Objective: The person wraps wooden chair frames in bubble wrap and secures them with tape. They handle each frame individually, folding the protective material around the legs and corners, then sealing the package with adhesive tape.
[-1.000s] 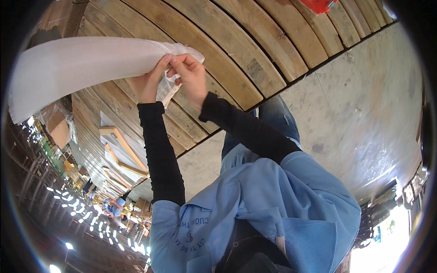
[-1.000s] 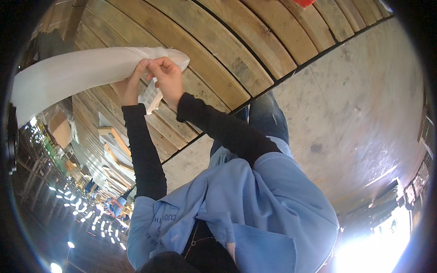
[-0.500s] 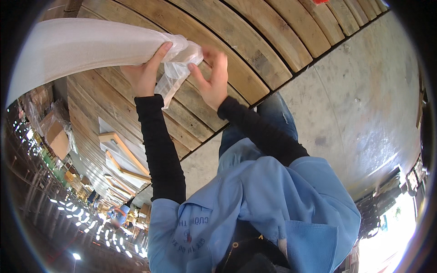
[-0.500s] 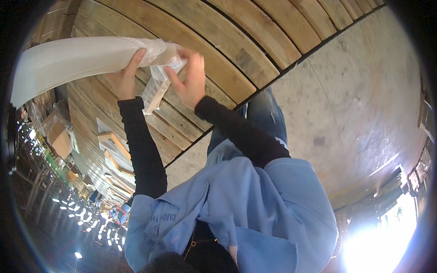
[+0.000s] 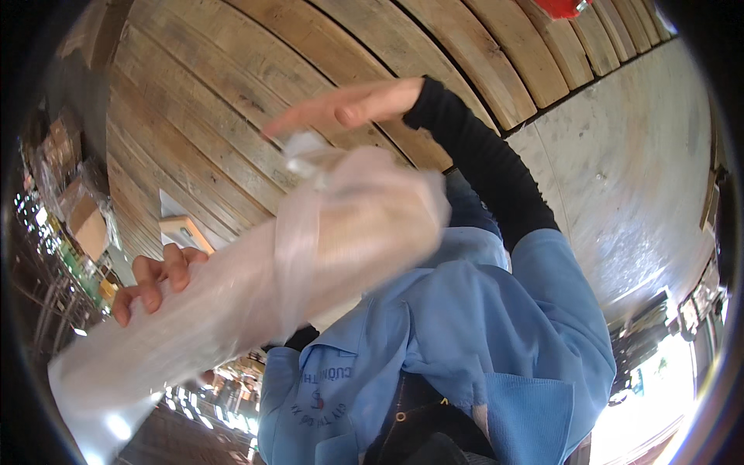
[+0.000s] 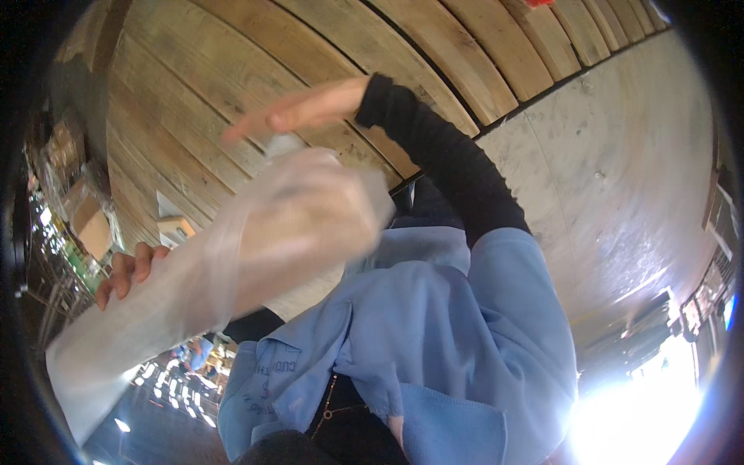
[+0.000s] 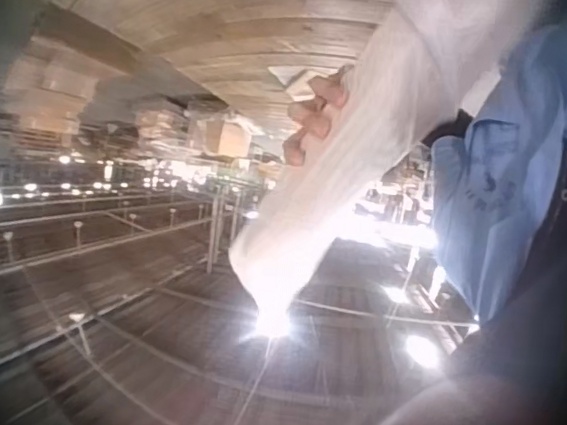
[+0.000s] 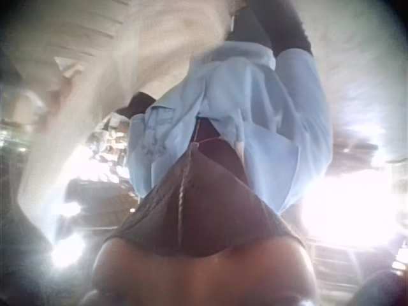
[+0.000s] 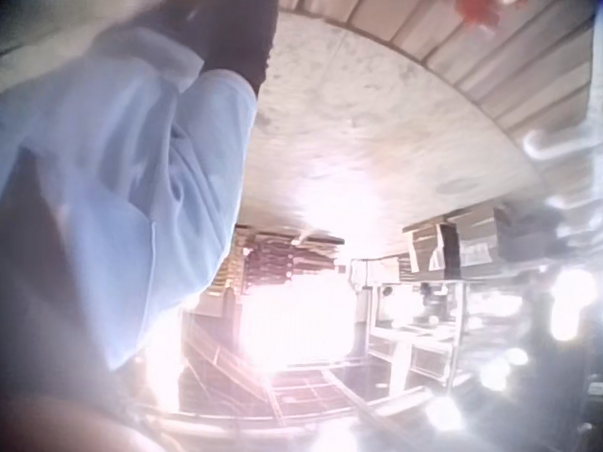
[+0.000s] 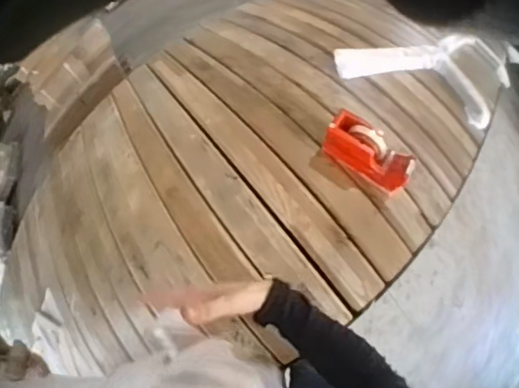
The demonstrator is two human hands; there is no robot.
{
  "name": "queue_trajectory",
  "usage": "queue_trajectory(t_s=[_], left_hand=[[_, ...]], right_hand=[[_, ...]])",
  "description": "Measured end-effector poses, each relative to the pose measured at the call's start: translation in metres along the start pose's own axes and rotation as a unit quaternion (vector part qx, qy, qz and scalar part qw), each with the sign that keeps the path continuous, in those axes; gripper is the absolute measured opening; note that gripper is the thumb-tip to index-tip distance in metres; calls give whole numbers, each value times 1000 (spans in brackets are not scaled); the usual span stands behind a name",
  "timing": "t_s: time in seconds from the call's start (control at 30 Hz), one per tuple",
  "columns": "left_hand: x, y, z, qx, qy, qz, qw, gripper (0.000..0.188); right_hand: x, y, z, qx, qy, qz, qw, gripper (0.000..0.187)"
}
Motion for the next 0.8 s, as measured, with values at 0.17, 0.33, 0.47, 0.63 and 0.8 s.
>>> queue_trajectory(t_s=[0.17, 0.33, 0.47, 0.63, 0.8], left_hand=[[25, 39, -6, 4, -9, -334, 942, 27], [100, 111, -75, -151, -274, -515, 798, 75], [146, 117, -89, -69, -288, -577, 761, 88], [181, 135, -126, -128, -279, -581, 754, 52], [186, 144, -139, 1, -288, -601, 745, 39]], right_hand=[[7, -61, -11, 174, -117, 226, 951, 91], [19, -39, -47, -54, -248, 104, 962, 63], [-4, -33, -78, -91, -262, 54, 959, 43], [-48, -37, -106, -165, -318, 49, 932, 30], [-39, -48, -82, -231, -258, 18, 938, 28]])
Point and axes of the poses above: each hand's wrist, its own z-axis towards the middle knuckle, its own y-axis out of the back of the hand, x = y × z, the point moved 8 cm from there along z, towards the middle knuckle, and after that the axes turned 10 degrees about -z, right-handed, at the moved point
